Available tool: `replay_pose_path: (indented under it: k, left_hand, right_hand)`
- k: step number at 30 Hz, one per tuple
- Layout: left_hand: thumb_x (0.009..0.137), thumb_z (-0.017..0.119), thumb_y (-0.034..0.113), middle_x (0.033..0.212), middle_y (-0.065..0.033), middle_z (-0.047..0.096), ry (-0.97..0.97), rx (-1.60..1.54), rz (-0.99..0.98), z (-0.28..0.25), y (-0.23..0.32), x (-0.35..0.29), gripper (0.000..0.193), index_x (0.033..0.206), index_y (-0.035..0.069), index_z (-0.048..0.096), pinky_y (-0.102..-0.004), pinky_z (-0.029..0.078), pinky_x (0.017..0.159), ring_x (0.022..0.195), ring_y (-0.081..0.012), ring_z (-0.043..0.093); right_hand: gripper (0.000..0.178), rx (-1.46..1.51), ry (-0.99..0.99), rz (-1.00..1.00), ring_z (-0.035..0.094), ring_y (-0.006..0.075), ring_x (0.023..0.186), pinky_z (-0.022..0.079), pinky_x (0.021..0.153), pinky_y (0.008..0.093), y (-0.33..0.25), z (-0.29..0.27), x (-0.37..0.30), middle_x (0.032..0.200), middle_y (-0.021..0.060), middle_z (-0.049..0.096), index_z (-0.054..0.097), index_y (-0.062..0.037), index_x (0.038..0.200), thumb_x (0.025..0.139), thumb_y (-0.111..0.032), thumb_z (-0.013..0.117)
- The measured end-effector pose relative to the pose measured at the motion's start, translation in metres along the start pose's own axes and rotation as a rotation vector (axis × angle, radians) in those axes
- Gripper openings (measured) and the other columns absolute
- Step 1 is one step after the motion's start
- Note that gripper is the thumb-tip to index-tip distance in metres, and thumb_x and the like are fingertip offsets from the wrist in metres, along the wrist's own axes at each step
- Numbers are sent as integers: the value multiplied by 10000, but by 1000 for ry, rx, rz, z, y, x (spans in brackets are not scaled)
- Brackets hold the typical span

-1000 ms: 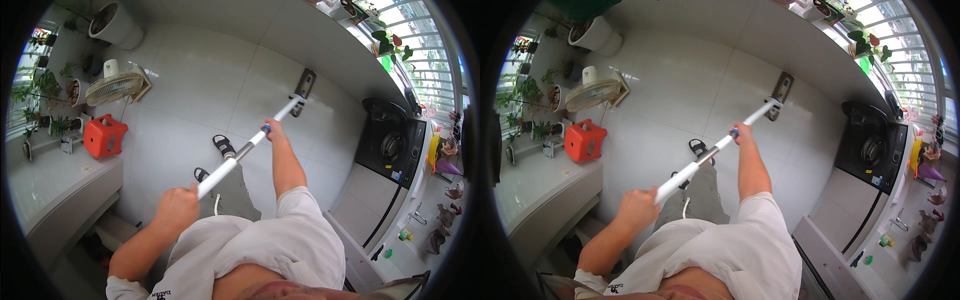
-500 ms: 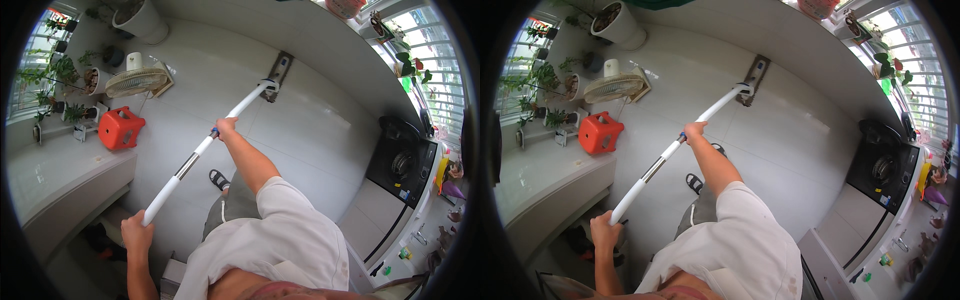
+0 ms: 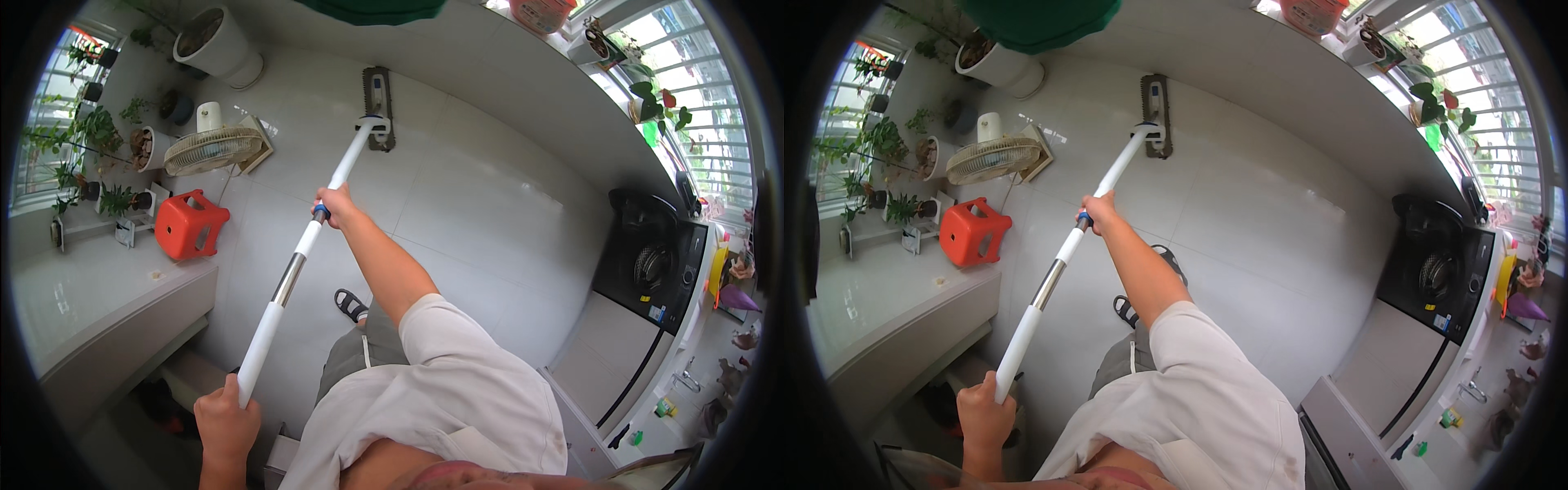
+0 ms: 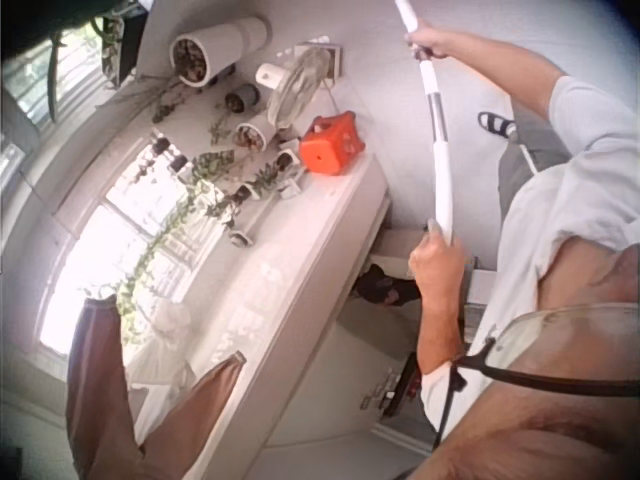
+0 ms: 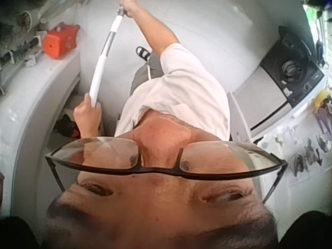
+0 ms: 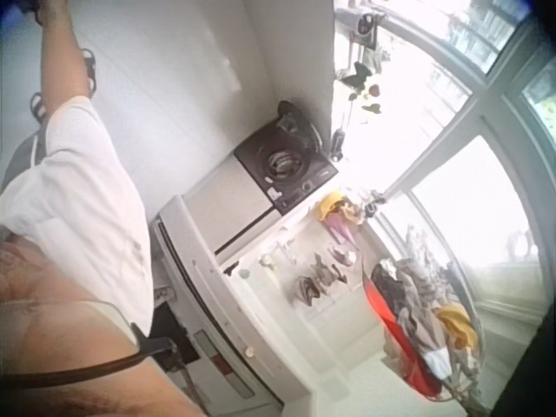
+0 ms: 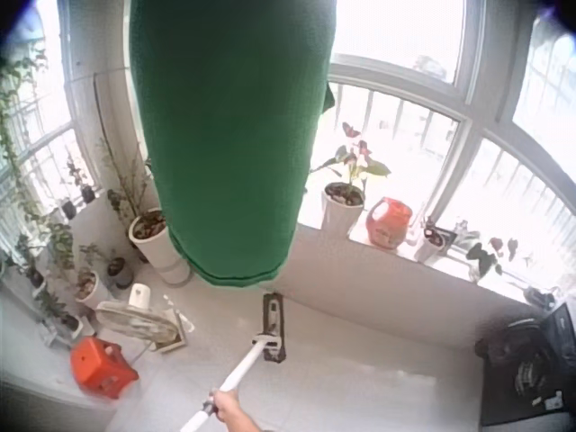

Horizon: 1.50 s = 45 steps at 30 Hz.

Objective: The person mops the tiled floor using a flat mop, moving a standing fan aside to clean the area beneath it.

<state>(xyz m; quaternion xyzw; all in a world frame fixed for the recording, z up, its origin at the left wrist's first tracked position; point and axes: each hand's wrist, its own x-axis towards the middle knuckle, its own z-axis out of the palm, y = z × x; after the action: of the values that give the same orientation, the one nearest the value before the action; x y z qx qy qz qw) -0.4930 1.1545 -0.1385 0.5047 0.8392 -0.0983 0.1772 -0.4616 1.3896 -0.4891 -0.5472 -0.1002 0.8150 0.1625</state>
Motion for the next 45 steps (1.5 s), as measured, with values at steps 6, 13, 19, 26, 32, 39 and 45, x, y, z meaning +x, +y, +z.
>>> replay_pose_path:
  k: [6, 13, 19, 26, 32, 39, 45]
  left_hand:
    - [576, 586, 56, 501, -131, 510, -177, -57, 233, 8, 23, 26, 160, 714, 14, 515, -400, 432, 451, 462, -319, 530]
    - [668, 575, 76, 566, -125, 560, -260, -116, 384, 89, 99, 93, 106, 754, 25, 538, -399, 466, 490, 517, -302, 577]
    - [681, 597, 94, 627, -128, 586, -288, -72, 61, 77, 29, 96, 98, 757, 52, 551, -411, 470, 545, 605, -320, 590]
    - [622, 596, 83, 658, -198, 574, -161, -222, -565, 61, -38, -25, 154, 759, 31, 552, -460, 449, 610, 658, -374, 567]
    - [654, 567, 79, 636, -223, 548, -224, -744, -723, 103, 25, -34, 180, 811, -8, 569, -398, 449, 582, 610, -358, 558]
    - [658, 592, 91, 676, -211, 583, -378, -983, -727, 143, -6, -141, 202, 819, -31, 589, -362, 463, 587, 627, -316, 595]
    - [610, 623, 58, 639, -99, 587, -504, -1187, -1011, 150, -33, -215, 272, 869, -23, 602, -309, 450, 516, 563, -170, 564]
  right_hand:
    - [375, 271, 254, -194, 465, 179, 491, 451, 386, 323, -10, -138, -35, 746, 129, 415, 262, -31, 969, 687, 80, 483]
    - [290, 358, 569, -84, 436, 184, 486, 429, 393, 290, -48, -311, -17, 706, 114, 390, 299, -6, 917, 680, 79, 443]
    - [361, 267, 592, -73, 461, 203, 500, 428, 375, 289, -25, -207, 2, 723, 133, 400, 265, -12, 1003, 696, 61, 439]
    - [627, -284, 335, 92, 510, 206, 470, 438, 366, 308, 54, -2, 11, 753, 169, 479, 69, -74, 1259, 747, 30, 414]
    - [431, -817, 181, 43, 488, 193, 445, 438, 333, 319, 50, 56, 63, 695, 146, 459, 222, -39, 1102, 743, 34, 450]
    - [490, -1180, 178, -51, 567, 237, 474, 468, 362, 351, 146, -18, 29, 701, 166, 527, 180, -18, 1086, 720, -3, 506]
    - [739, -1339, 285, 79, 590, 320, 766, 514, 535, 410, 207, -43, -53, 916, 239, 520, 81, -5, 1221, 665, -23, 569]
